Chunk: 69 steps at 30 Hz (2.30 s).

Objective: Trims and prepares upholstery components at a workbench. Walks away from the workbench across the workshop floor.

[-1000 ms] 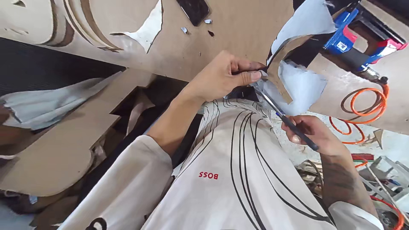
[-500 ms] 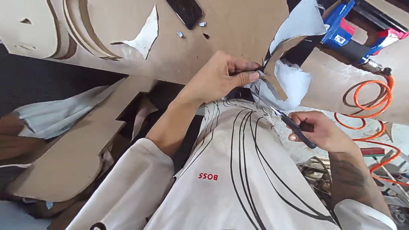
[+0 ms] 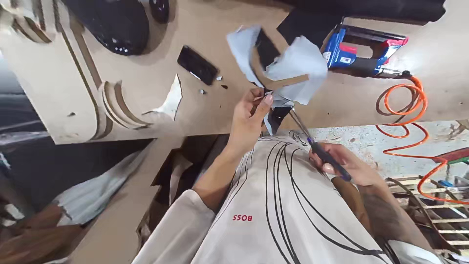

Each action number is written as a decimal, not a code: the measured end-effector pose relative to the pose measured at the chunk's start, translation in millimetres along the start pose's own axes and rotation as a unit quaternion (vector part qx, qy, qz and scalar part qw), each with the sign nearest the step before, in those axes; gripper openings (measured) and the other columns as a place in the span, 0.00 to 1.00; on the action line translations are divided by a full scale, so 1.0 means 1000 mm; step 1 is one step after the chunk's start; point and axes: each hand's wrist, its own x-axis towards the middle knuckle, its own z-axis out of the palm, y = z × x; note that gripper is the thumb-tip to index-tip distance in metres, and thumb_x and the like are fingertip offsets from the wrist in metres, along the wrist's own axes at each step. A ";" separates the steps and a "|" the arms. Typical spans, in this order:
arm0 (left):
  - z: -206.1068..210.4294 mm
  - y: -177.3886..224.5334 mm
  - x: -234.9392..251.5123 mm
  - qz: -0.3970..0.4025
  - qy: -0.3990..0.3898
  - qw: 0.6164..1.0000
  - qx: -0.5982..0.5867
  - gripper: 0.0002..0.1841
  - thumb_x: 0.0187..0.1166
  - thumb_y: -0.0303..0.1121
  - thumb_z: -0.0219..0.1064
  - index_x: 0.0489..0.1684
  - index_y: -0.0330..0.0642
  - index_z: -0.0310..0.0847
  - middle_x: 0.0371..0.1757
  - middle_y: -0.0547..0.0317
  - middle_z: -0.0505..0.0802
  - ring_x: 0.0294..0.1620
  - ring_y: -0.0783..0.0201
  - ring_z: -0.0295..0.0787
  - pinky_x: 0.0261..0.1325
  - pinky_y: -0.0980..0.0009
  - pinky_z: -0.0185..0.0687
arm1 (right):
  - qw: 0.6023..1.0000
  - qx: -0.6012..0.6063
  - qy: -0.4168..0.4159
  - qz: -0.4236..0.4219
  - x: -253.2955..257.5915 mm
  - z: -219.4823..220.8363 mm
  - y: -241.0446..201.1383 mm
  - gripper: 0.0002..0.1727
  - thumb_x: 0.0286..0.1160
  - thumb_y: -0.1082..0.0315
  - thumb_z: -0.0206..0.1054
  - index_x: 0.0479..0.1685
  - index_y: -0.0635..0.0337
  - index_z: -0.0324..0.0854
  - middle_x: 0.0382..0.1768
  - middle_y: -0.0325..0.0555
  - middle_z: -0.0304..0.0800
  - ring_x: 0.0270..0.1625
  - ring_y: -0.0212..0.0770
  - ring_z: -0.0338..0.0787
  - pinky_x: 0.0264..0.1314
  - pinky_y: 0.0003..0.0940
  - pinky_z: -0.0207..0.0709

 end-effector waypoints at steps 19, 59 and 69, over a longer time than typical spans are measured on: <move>0.012 0.014 0.008 -0.008 -0.002 0.984 -0.180 0.08 0.89 0.32 0.60 0.58 0.41 0.75 0.46 0.54 0.91 0.45 0.62 0.91 0.55 0.59 0.90 | 0.988 0.017 0.110 -0.103 0.032 0.030 0.002 0.22 0.74 0.44 0.74 0.45 0.53 0.80 0.34 0.33 0.85 0.34 0.28 0.83 0.34 0.26 0.78; -0.015 0.027 0.000 0.011 -0.035 0.998 -0.053 0.11 0.84 0.31 0.67 0.59 0.39 0.78 0.37 0.57 0.94 0.35 0.65 0.92 0.44 0.66 0.92 | 0.993 -0.039 0.093 -0.066 0.023 0.017 -0.015 0.18 0.75 0.50 0.76 0.42 0.54 0.81 0.32 0.35 0.85 0.28 0.28 0.81 0.28 0.25 0.77; -0.030 0.014 0.010 0.010 0.018 0.996 -0.087 0.14 0.83 0.29 0.68 0.62 0.40 0.76 0.46 0.52 0.94 0.45 0.60 0.93 0.54 0.59 0.91 | 0.832 -0.466 0.298 -0.019 0.005 -0.047 0.020 0.22 0.63 0.59 0.72 0.52 0.65 0.82 0.53 0.56 0.85 0.55 0.49 0.85 0.53 0.47 0.83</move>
